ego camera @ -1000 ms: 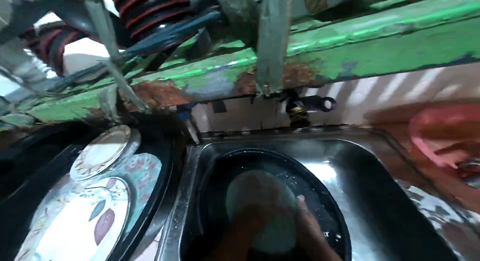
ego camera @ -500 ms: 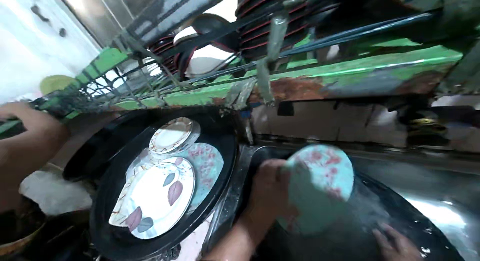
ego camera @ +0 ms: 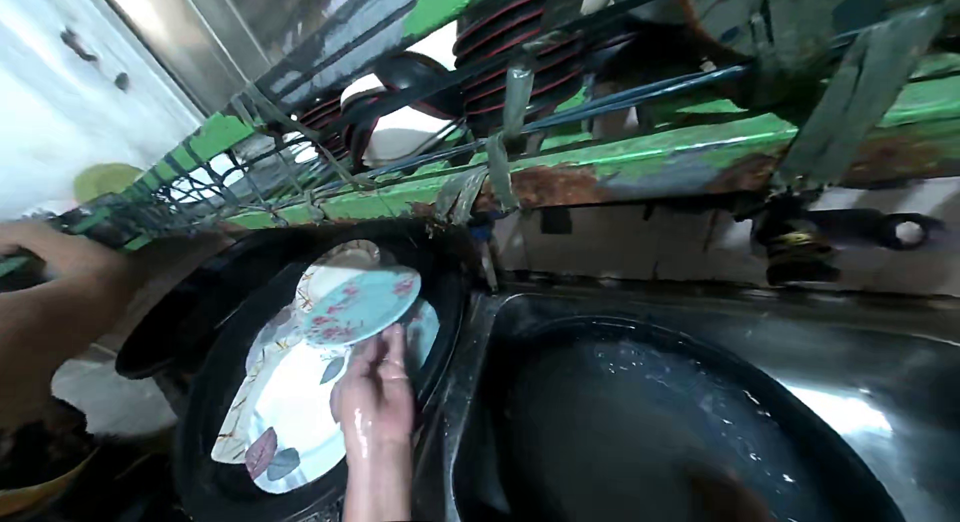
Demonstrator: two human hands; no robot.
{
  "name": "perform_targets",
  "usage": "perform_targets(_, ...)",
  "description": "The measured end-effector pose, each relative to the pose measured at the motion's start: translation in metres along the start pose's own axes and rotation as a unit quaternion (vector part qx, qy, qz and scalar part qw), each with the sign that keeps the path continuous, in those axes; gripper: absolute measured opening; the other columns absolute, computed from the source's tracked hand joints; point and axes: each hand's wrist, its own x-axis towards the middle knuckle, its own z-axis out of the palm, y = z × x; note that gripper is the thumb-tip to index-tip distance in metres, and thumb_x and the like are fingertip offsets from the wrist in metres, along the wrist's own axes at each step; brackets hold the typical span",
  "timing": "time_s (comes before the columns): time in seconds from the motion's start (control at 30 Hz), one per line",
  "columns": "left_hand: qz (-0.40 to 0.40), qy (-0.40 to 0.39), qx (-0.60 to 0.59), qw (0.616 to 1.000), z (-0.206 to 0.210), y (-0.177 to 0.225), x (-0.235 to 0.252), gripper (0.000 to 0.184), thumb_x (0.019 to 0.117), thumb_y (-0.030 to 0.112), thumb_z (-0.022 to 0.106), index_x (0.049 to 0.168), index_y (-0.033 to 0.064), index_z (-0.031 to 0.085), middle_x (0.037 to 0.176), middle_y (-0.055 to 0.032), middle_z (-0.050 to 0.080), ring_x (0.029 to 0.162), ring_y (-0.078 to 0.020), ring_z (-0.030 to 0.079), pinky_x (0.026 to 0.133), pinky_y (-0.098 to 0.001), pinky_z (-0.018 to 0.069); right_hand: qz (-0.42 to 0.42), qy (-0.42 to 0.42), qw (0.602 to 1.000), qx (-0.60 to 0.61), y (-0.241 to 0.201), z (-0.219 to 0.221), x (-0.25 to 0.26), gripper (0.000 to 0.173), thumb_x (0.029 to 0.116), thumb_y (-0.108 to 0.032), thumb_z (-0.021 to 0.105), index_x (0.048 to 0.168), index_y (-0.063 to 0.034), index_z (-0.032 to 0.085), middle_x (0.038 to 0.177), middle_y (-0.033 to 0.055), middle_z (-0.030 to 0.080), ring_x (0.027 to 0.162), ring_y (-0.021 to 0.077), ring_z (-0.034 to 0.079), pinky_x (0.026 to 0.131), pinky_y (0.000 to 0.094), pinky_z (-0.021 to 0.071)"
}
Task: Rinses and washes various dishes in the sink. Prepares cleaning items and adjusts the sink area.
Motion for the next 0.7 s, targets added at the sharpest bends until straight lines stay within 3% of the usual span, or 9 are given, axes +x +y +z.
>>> perform_targets(0.07, -0.042, -0.134, 0.076, 0.987, -0.001, -0.030, -0.026, 0.028, 0.1047, 0.003, 0.041, 0.132, 0.0003, 0.049, 0.117, -0.0110, 0.066, 0.105, -0.0224, 0.069, 0.096, -0.0405, 0.0581, -0.206, 0.133, 0.963, 0.114, 0.116, 0.037, 0.100, 0.040, 0.1034, -0.006, 0.050, 0.131, 0.0231, 0.050, 0.118, 0.0387, 0.062, 0.103, 0.0340, 0.067, 0.090, 0.0441, 0.0564)
perform_targets(0.17, -0.101, -0.368, 0.274, 0.883, -0.019, -0.097, -0.054, 0.048, 0.1058, 0.019, 0.050, 0.150, -0.0004, 0.044, 0.147, -0.0123, 0.055, 0.130, -0.0228, 0.058, 0.110, -0.0443, 0.0496, -0.143, 0.124, 0.941, 0.280, 0.157, 0.045, 0.155, 0.037, 0.1056, -0.020, 0.050, 0.133, 0.0043, 0.054, 0.107, 0.0107, 0.065, 0.090, 0.0083, 0.063, 0.081, 0.0319, 0.0561)
perform_targets(0.23, -0.099, -0.466, 0.499, 0.724, -0.040, -0.152, -0.051, 0.051, 0.1093, 0.026, 0.044, 0.153, -0.0006, 0.042, 0.160, -0.0155, 0.042, 0.146, -0.0221, 0.043, 0.120, -0.0390, 0.0372, -0.104, 0.147, 0.923, 0.339, 0.139, 0.042, 0.141, 0.038, 0.1084, -0.022, 0.045, 0.137, 0.0038, 0.052, 0.112, 0.0119, 0.065, 0.094, 0.0086, 0.063, 0.085, 0.0318, 0.0560)
perform_targets(0.3, -0.033, -0.498, 0.661, 0.560, -0.072, -0.211, -0.042, 0.050, 0.1103, 0.030, 0.042, 0.152, 0.0029, 0.047, 0.158, -0.0191, 0.043, 0.148, -0.0298, 0.039, 0.122, -0.0445, 0.0324, -0.078, 0.182, 0.910, 0.363, 0.127, 0.041, 0.133, 0.039, 0.1102, -0.022, 0.044, 0.138, 0.0048, 0.052, 0.119, 0.0180, 0.065, 0.101, 0.0159, 0.064, 0.089, 0.0373, 0.0546)
perform_targets(0.4, 0.020, -0.457, 0.788, 0.411, -0.099, -0.257, -0.059, 0.070, 0.1006, 0.038, 0.056, 0.158, 0.0044, 0.036, 0.164, -0.0222, 0.030, 0.153, -0.0398, 0.025, 0.123, -0.0590, 0.0213, -0.116, 0.195, 0.901, 0.368, 0.131, 0.040, 0.143, 0.040, 0.1111, -0.020, 0.037, 0.139, 0.0038, 0.053, 0.125, 0.0156, 0.064, 0.108, 0.0120, 0.064, 0.095, 0.0313, 0.0538)
perform_targets(0.5, 0.010, -0.519, 0.772, 0.366, -0.104, -0.265, -0.110, 0.070, 0.0984, 0.039, 0.061, 0.155, 0.0012, 0.041, 0.162, -0.0241, 0.033, 0.151, -0.0461, 0.026, 0.121, -0.0666, 0.0204, -0.127, 0.177, 0.909, 0.355, 0.138, 0.041, 0.150, 0.042, 0.1118, -0.019, 0.034, 0.143, 0.0051, 0.051, 0.136, 0.0181, 0.061, 0.121, 0.0150, 0.061, 0.105, 0.0331, 0.0496)
perform_targets(0.57, -0.007, -0.603, 0.733, 0.314, -0.100, -0.273, -0.124, 0.064, 0.1033, 0.036, 0.054, 0.158, 0.0072, 0.038, 0.164, -0.0163, 0.035, 0.152, -0.0387, 0.030, 0.120, -0.0663, 0.0243, -0.125, 0.173, 0.920, 0.330, 0.142, 0.043, 0.149, 0.042, 0.1117, -0.018, 0.035, 0.145, 0.0041, 0.049, 0.139, 0.0173, 0.060, 0.124, 0.0157, 0.060, 0.107, 0.0339, 0.0494)
perform_targets(0.63, 0.046, -0.658, 0.684, 0.311, -0.104, -0.283, -0.103, 0.056, 0.1061, 0.034, 0.050, 0.156, 0.0103, 0.042, 0.163, -0.0101, 0.039, 0.153, -0.0300, 0.032, 0.125, -0.0612, 0.0168, -0.093, 0.193, 0.933, 0.290, 0.139, 0.042, 0.146, 0.044, 0.1118, -0.022, 0.037, 0.146, 0.0027, 0.049, 0.140, 0.0194, 0.059, 0.127, 0.0222, 0.059, 0.109, 0.0406, 0.0483)
perform_targets(0.7, 0.039, -0.613, 0.740, 0.274, -0.093, -0.276, -0.067, 0.056, 0.1064, 0.027, 0.049, 0.159, 0.0127, 0.037, 0.165, -0.0136, 0.034, 0.152, -0.0375, 0.031, 0.121, -0.0640, 0.0255, -0.061, 0.201, 0.917, 0.339, 0.126, 0.039, 0.140, 0.046, 0.1120, -0.023, 0.039, 0.147, 0.0050, 0.047, 0.147, 0.0234, 0.053, 0.133, 0.0260, 0.054, 0.112, 0.0424, 0.0432)
